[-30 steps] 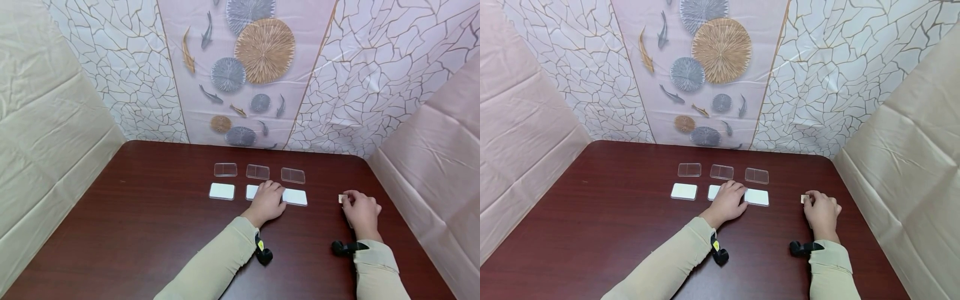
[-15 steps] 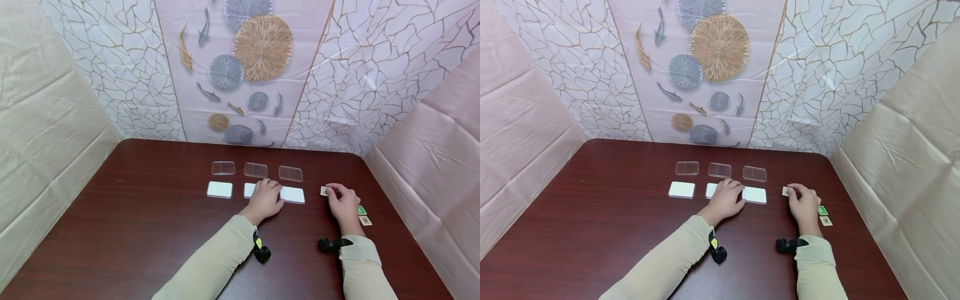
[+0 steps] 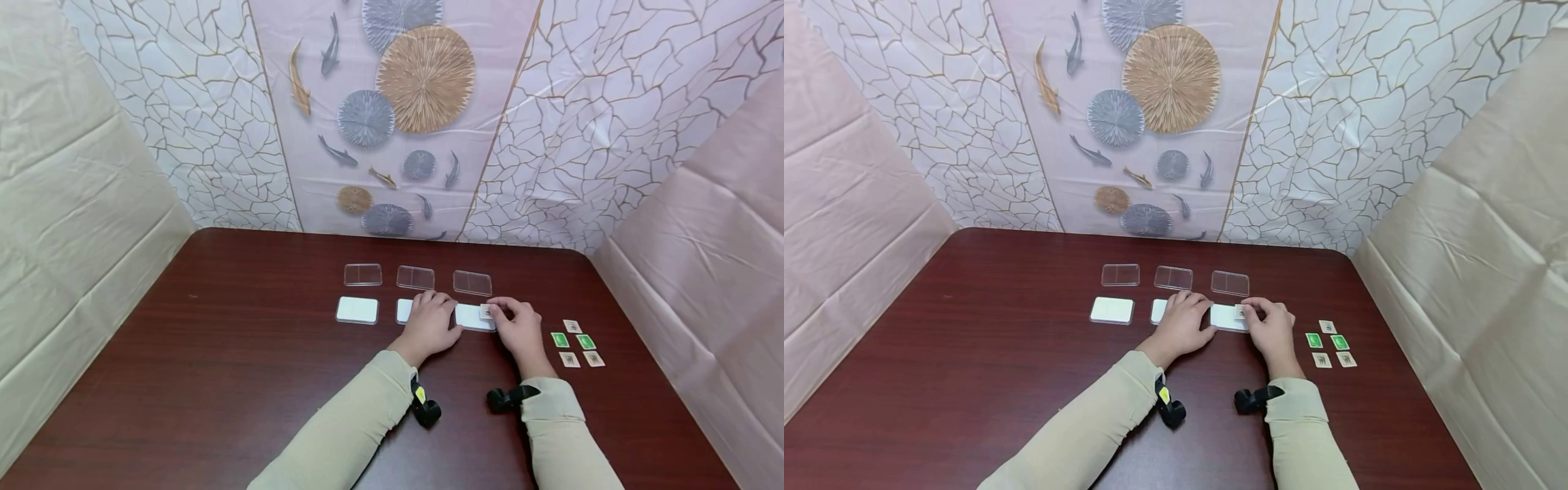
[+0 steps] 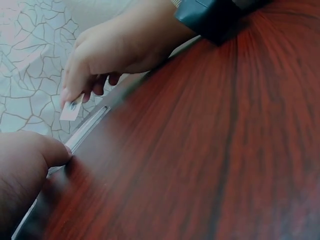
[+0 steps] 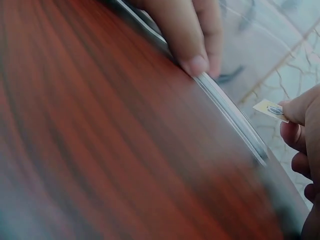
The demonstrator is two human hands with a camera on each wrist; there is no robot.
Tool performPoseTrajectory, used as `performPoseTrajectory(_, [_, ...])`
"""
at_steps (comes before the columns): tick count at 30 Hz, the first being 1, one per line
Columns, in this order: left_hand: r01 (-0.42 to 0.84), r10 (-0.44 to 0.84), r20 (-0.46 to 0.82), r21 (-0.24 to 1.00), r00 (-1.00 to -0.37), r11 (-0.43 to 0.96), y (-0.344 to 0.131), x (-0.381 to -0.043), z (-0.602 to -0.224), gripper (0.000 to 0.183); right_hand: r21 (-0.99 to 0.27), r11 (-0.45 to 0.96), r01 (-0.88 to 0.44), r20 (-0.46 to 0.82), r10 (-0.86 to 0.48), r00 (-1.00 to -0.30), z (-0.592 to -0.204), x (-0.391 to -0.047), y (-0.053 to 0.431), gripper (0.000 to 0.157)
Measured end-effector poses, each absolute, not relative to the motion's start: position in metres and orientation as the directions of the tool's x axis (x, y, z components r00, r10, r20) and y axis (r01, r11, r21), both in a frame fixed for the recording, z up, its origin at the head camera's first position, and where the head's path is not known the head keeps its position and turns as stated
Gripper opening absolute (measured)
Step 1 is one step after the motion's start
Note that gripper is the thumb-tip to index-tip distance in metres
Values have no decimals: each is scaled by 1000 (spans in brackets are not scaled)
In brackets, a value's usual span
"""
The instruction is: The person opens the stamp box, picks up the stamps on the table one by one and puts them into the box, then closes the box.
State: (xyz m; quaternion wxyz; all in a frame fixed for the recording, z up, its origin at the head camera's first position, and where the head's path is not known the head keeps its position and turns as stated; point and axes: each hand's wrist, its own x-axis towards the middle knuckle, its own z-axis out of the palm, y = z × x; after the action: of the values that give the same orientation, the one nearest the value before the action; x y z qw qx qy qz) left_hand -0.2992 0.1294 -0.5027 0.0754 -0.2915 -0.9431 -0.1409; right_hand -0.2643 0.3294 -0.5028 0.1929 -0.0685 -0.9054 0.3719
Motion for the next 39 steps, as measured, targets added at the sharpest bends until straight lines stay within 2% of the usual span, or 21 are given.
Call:
performPoseTrajectory(7, [563, 526, 203, 233, -826, 793, 129, -299, -502, 53, -663, 740, -116, 352, 171, -920, -502, -270, 309, 14])
performPoseTrajectory(14, [572, 529, 230, 206, -817, 794, 129, -299, -501, 50, -553, 813, -183, 421, 83, -903, -503, -273, 297, 11])
performPoseTrajectory(20, [566, 520, 240, 192, -819, 802, 130, -299, -503, 47, -468, 867, -172, 424, 49, -904, -505, -276, 293, 11])
performPoseTrajectory(39, [561, 515, 245, 194, -822, 805, 130, -299, -503, 46, -373, 916, -151, 391, 8, -920, -502, -274, 289, 16])
